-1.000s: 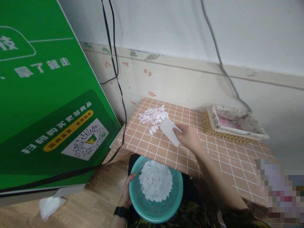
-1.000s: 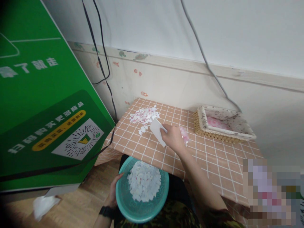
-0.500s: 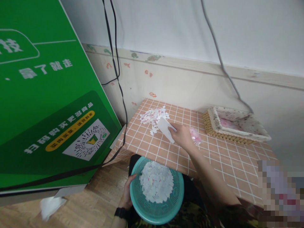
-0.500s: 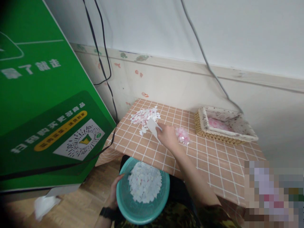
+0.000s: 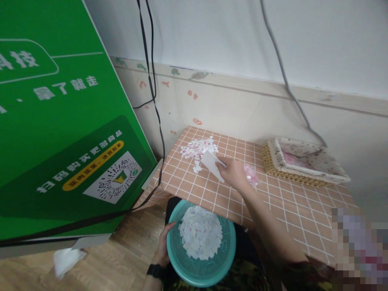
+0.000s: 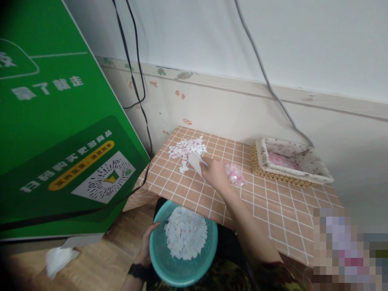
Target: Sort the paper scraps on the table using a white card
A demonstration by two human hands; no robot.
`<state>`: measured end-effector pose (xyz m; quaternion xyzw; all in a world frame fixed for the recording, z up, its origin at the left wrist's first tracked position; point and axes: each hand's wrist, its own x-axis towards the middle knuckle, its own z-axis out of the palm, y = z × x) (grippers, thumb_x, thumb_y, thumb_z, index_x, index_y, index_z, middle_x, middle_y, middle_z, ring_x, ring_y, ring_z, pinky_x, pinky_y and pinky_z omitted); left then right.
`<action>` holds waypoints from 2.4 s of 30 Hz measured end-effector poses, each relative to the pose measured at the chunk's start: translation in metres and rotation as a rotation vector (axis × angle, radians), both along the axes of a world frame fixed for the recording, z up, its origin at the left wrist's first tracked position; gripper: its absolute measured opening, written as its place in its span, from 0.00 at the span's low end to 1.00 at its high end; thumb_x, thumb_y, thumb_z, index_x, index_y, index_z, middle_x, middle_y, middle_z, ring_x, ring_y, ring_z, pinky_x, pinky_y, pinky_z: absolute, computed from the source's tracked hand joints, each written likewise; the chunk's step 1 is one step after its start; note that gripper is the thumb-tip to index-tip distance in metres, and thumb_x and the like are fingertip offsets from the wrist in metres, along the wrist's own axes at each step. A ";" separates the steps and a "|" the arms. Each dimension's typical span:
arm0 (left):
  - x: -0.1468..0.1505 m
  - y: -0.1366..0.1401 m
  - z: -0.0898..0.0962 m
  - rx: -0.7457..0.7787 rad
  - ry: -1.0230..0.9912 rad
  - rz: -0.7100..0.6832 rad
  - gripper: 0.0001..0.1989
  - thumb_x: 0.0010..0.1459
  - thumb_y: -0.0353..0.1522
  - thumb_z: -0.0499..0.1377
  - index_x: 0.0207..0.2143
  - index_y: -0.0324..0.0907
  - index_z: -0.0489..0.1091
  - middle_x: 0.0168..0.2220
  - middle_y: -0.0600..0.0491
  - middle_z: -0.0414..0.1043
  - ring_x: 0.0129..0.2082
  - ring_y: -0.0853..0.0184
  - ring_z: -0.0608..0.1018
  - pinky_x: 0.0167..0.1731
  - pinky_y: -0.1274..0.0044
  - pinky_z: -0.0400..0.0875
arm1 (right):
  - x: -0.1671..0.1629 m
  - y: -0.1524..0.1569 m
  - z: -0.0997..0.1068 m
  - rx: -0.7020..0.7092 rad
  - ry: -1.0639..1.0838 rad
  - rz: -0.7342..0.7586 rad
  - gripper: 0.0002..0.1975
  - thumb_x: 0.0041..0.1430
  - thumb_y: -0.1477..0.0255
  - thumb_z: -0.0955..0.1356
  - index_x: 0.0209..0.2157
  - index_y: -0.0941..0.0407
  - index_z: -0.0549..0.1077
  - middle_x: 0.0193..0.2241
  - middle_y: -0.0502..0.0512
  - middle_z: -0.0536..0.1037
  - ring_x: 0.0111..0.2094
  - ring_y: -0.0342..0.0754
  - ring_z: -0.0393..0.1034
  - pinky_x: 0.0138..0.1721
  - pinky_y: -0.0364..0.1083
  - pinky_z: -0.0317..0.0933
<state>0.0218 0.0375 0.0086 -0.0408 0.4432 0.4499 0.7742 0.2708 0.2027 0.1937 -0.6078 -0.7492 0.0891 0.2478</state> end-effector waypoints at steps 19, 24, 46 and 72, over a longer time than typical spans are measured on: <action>0.001 0.000 0.005 0.004 -0.023 -0.010 0.11 0.50 0.34 0.61 0.33 0.33 0.76 0.29 0.45 0.81 0.29 0.55 0.81 0.36 0.66 0.72 | -0.012 -0.002 -0.003 0.035 -0.162 0.017 0.16 0.61 0.70 0.60 0.45 0.51 0.75 0.27 0.55 0.79 0.26 0.49 0.72 0.28 0.45 0.56; 0.001 0.000 0.007 0.020 -0.023 0.001 0.11 0.50 0.34 0.61 0.32 0.34 0.76 0.29 0.45 0.81 0.31 0.55 0.81 0.37 0.66 0.72 | -0.012 -0.005 -0.003 0.047 -0.212 0.028 0.15 0.61 0.69 0.60 0.39 0.52 0.77 0.23 0.54 0.78 0.24 0.47 0.70 0.26 0.45 0.52; 0.000 0.000 0.006 0.007 -0.002 0.032 0.10 0.49 0.32 0.61 0.32 0.33 0.76 0.29 0.44 0.81 0.35 0.52 0.80 0.38 0.64 0.72 | -0.017 0.013 0.002 0.138 -0.286 0.147 0.14 0.62 0.71 0.58 0.36 0.54 0.75 0.24 0.54 0.76 0.25 0.45 0.67 0.27 0.44 0.48; 0.001 0.000 0.004 0.012 -0.010 0.035 0.09 0.50 0.33 0.61 0.31 0.35 0.76 0.28 0.45 0.81 0.36 0.52 0.80 0.38 0.64 0.73 | -0.016 0.016 0.010 0.102 -0.291 0.190 0.14 0.62 0.70 0.60 0.39 0.51 0.77 0.28 0.54 0.78 0.29 0.47 0.69 0.28 0.45 0.50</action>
